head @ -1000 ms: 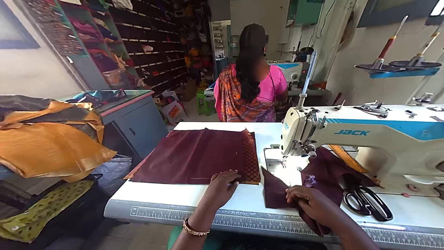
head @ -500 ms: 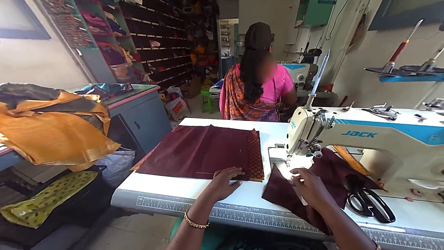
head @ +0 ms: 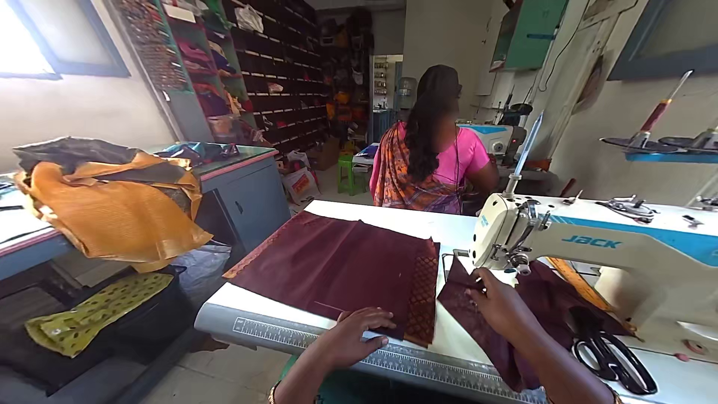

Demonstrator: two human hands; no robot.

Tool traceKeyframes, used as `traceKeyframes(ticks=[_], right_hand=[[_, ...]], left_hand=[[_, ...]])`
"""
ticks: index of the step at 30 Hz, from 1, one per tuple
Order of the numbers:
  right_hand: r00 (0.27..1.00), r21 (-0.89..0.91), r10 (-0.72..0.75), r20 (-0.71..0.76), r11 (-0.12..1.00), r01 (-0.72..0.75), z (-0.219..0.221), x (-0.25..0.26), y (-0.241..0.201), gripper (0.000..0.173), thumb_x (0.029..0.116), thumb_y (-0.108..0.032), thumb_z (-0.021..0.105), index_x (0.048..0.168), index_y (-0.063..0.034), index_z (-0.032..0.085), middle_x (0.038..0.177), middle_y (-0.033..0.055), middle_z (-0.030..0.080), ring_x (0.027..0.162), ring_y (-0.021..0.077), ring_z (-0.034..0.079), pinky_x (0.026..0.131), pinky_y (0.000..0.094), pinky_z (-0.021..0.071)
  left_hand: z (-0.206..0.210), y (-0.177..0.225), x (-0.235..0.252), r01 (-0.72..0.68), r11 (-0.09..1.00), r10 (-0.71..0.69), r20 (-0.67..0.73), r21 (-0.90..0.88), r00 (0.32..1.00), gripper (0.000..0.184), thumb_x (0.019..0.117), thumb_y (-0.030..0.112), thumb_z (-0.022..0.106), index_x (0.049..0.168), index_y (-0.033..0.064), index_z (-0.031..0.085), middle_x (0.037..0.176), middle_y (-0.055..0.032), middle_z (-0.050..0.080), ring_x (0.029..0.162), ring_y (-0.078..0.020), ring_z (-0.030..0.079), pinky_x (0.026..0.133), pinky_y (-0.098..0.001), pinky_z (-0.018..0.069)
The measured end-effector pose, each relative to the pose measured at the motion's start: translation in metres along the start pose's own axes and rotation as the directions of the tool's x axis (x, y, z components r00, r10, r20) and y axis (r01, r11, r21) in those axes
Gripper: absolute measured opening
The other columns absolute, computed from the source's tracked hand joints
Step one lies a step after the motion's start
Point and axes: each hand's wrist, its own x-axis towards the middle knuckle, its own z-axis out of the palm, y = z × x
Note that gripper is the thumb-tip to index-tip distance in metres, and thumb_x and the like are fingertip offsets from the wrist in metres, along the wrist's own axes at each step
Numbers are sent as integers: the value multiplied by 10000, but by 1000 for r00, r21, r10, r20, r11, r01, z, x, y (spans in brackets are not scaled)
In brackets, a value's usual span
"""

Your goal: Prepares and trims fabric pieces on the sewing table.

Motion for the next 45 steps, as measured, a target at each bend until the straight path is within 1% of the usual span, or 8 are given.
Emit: traceKeyframes(ticks=[7, 11, 20, 26, 31, 35, 41, 45], right_hand=[[920, -8, -121, -373, 992, 127, 6, 18, -16, 187, 1016, -85, 624, 1168, 16, 662, 964, 249, 709, 870, 439, 703, 765, 618, 547], [669, -229, -438, -601, 896, 380, 27, 38, -9, 218, 918, 82, 635, 1132, 85, 673, 1111, 282, 694, 819, 452, 722, 662, 588, 583], [874, -61, -463, 149, 878, 475, 67, 61, 23, 320, 1023, 4, 465, 1214, -47, 717, 1531, 152, 501, 1389, 275, 521, 1137, 434, 438], [895, -68, -402, 194, 904, 421, 69, 55, 19, 492, 1049, -5, 395, 1477, -165, 576, 1654, 220, 291, 1496, 348, 380, 1193, 465, 358], [936, -57, -278, 215, 953, 297, 65, 54, 9, 630, 1036, -50, 439, 1634, -86, 245, 1723, 158, 52, 1494, 287, 382, 1165, 409, 395], [916, -61, -324, 239, 936, 347, 70, 60, 17, 540, 1054, -53, 416, 1589, -35, 348, 1707, 231, 41, 1517, 341, 333, 1192, 428, 359], [888, -122, -332, 319, 915, 385, 69, 61, 15, 544, 1059, -93, 414, 1545, -329, 476, 1714, 210, 2, 1549, 420, 204, 1216, 519, 292], [884, -87, -323, 339, 924, 371, 67, 63, 17, 558, 1069, -161, 388, 1609, -301, 356, 1717, 196, -51, 1576, 401, 107, 1245, 531, 217]], left_hand=[[-4, -1, -19, -21, 997, 22, 20, -69, 1000, 416, 1063, 376, 511, 1375, 146, 662, 1547, -7, 526, 1517, -190, 352, 1217, -610, 176], [-3, -1, -16, -22, 998, 22, -12, -58, 1000, 419, 1059, 386, 514, 1369, 151, 669, 1523, 6, 551, 1501, -180, 377, 1211, -613, 188], [1, 9, -13, 18, 1000, -19, -83, -20, 996, 365, 1048, 367, 548, 1315, 173, 705, 1439, 10, 617, 1444, -203, 443, 1185, -633, 210], [-7, 28, 12, 89, 992, -108, -213, -93, 971, 363, 1065, 291, 539, 1307, 55, 671, 1225, -108, 701, 1135, -176, 664, 1043, -358, 505], [-17, 39, 53, 151, 968, -200, -258, -198, 945, 361, 1075, 282, 539, 1354, 68, 622, 1170, -105, 706, 1019, -181, 690, 943, -375, 547], [-33, 41, 80, 144, 989, -145, -302, -26, 942, 306, 1088, 198, 499, 1313, 65, 658, 1231, -116, 693, 1088, -210, 684, 994, -412, 536], [-37, 21, 113, 81, 996, -89, -274, -42, 957, 301, 1091, 169, 489, 1307, 38, 654, 1218, -139, 694, 1071, -220, 686, 990, -412, 534], [-17, 12, 120, 45, 996, -66, -320, -72, 945, 285, 1081, 196, 515, 1232, 33, 694, 1201, -134, 699, 1079, -230, 683, 990, -417, 536]])
